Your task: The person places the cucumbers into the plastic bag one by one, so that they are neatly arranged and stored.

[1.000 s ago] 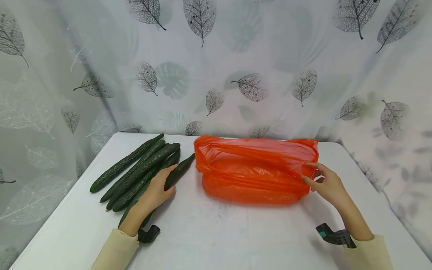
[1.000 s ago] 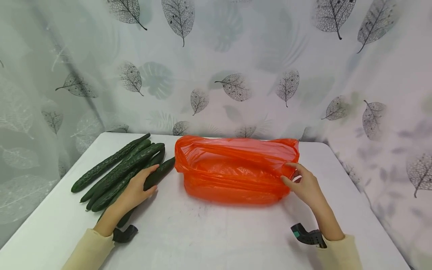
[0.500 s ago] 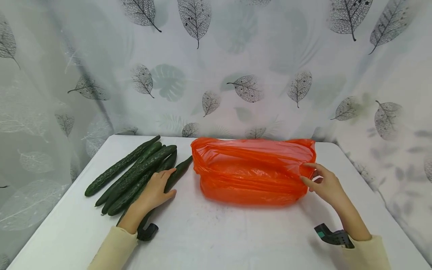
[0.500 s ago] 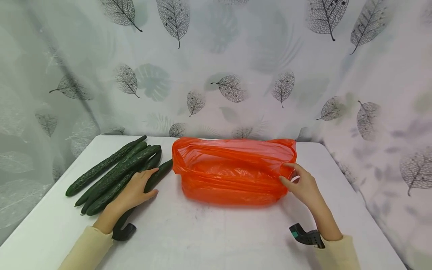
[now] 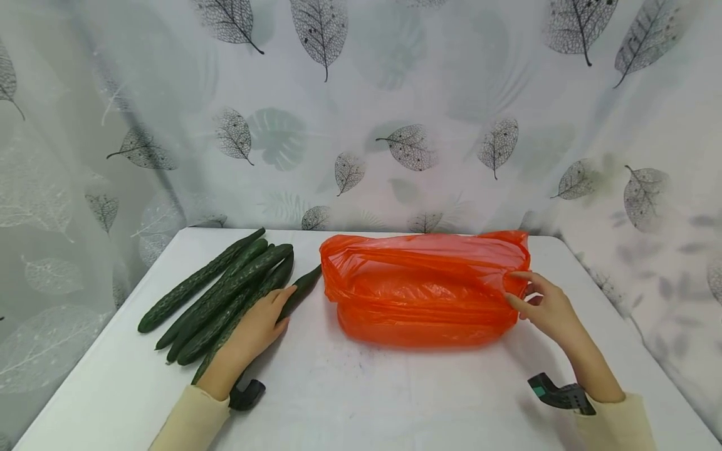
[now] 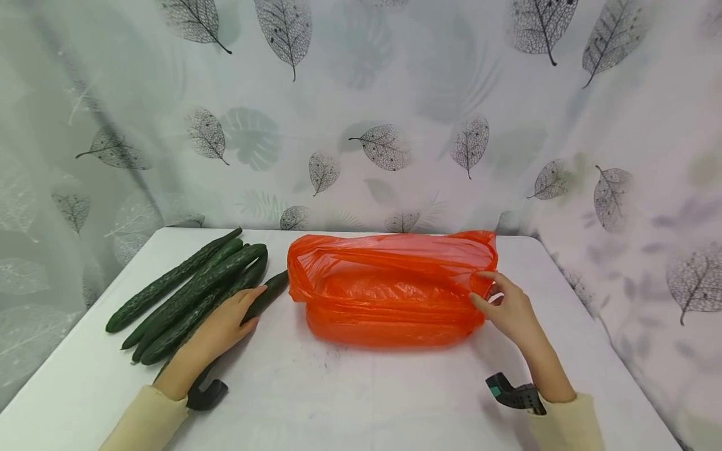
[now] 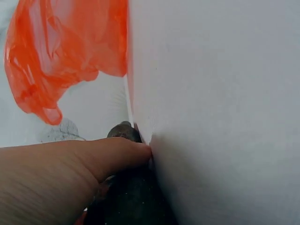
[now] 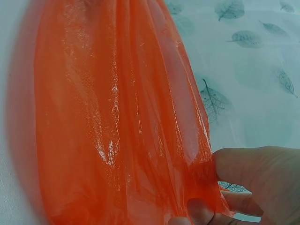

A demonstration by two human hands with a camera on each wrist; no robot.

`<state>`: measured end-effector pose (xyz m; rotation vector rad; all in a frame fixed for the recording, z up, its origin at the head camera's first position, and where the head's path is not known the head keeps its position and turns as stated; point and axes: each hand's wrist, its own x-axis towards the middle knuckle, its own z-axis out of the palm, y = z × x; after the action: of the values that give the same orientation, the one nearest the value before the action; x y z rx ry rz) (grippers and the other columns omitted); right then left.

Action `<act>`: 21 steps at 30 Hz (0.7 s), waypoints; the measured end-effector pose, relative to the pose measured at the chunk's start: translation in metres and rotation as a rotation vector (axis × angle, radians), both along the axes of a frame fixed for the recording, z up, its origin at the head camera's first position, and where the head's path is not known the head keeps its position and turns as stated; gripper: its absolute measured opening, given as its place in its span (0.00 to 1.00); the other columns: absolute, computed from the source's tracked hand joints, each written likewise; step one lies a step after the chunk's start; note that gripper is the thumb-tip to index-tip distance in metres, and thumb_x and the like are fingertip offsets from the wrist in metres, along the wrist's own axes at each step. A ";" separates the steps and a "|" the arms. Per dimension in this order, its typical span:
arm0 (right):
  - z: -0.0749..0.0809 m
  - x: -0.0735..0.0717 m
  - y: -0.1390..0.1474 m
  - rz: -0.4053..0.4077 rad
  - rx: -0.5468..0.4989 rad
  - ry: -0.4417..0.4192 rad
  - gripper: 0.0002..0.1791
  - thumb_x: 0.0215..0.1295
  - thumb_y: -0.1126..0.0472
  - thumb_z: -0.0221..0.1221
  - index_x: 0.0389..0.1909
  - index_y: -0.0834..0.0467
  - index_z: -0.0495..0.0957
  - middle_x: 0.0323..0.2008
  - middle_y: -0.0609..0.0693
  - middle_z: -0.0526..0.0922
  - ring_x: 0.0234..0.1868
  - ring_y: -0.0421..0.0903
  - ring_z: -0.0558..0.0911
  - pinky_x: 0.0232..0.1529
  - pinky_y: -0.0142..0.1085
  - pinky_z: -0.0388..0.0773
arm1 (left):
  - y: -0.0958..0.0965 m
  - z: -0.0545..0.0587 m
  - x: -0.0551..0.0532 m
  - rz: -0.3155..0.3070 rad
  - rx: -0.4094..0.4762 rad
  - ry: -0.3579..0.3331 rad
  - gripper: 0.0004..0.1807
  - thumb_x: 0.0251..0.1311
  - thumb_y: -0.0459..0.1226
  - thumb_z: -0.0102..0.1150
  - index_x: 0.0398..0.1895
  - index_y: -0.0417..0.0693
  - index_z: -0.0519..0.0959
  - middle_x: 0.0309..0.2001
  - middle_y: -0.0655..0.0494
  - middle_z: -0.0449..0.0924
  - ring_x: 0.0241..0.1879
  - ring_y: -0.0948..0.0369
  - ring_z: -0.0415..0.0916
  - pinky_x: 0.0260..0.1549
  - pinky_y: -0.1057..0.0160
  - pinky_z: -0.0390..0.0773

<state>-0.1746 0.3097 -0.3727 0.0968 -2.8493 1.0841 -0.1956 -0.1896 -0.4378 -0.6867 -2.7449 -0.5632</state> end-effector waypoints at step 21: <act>0.002 0.000 0.001 0.004 -0.016 0.001 0.28 0.67 0.59 0.60 0.63 0.69 0.67 0.33 0.58 0.73 0.28 0.48 0.79 0.25 0.32 0.77 | 0.007 0.005 -0.010 0.080 0.137 -0.213 0.35 0.56 0.29 0.64 0.69 0.41 0.66 0.61 0.34 0.71 0.54 0.40 0.75 0.48 0.41 0.77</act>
<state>-0.1746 0.3107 -0.3711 0.1017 -2.8396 1.1074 -0.2056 -0.1827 -0.4323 -0.5086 -2.8776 -0.8412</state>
